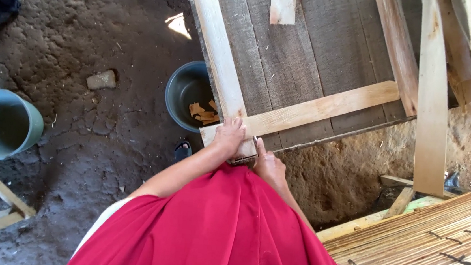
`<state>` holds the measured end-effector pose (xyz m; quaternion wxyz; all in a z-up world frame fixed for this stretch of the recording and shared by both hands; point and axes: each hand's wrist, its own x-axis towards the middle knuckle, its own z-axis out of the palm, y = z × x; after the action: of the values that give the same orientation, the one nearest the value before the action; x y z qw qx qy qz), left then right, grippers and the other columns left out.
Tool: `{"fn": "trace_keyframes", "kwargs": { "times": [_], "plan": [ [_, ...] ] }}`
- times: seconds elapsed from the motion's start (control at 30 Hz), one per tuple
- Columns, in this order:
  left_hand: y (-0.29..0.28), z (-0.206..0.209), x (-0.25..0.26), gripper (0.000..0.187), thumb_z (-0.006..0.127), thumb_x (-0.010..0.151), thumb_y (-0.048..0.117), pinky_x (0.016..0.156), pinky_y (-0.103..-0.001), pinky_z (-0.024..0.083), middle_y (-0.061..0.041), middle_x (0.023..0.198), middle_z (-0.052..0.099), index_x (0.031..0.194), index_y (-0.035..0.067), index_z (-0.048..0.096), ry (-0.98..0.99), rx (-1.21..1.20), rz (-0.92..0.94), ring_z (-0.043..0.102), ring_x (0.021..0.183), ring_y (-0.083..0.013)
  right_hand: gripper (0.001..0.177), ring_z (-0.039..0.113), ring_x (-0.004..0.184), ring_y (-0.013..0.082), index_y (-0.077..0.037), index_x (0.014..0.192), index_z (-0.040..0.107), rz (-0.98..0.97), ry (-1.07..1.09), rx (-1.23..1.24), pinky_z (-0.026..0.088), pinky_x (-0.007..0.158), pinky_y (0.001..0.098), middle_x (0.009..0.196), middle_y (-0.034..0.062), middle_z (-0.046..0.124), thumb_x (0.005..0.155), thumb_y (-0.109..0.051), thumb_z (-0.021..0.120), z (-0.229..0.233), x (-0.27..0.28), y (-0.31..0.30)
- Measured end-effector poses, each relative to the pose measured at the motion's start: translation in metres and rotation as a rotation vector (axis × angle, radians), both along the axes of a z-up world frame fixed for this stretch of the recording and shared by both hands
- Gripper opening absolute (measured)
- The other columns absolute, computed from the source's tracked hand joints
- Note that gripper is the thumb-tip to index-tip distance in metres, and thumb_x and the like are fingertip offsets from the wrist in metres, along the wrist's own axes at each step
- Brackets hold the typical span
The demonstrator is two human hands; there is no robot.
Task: The person uses a red utility knife to shave thin strips from a long piece of light-colored wood on a wooden workbench. They repeatedly score and peel off wood shavings, discarding them into a nearby bucket.
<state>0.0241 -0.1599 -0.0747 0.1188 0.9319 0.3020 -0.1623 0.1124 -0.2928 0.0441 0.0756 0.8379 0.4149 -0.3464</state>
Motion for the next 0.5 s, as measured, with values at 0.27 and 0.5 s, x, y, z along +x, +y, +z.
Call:
{"fn": "trace_keyframes", "kwargs": {
  "times": [0.27,0.5],
  "plan": [
    [0.008,0.019,-0.005,0.029,0.062,0.097,0.017,0.070,-0.048,0.063,-0.006,0.124,0.053,0.124,0.020,0.074,-0.007,0.020,-0.075,0.053,0.115,-0.0326,0.063,0.070,0.110,0.0427,-0.034,0.161,0.027,0.003,0.018,-0.043,0.056,0.092,0.0542,0.120,0.0197,0.067,0.103,-0.030,0.049,0.013,0.003,0.003],
    [0.012,0.006,-0.002,0.027,0.062,0.097,0.018,0.070,-0.049,0.063,-0.007,0.120,0.051,0.120,0.018,0.075,-0.033,-0.004,-0.056,0.054,0.112,-0.0332,0.062,0.070,0.111,0.0425,-0.034,0.162,0.026,-0.019,0.027,-0.041,0.056,0.093,0.0542,0.120,0.0196,0.066,0.104,-0.031,0.048,0.018,-0.001,0.004]
  ]
}}
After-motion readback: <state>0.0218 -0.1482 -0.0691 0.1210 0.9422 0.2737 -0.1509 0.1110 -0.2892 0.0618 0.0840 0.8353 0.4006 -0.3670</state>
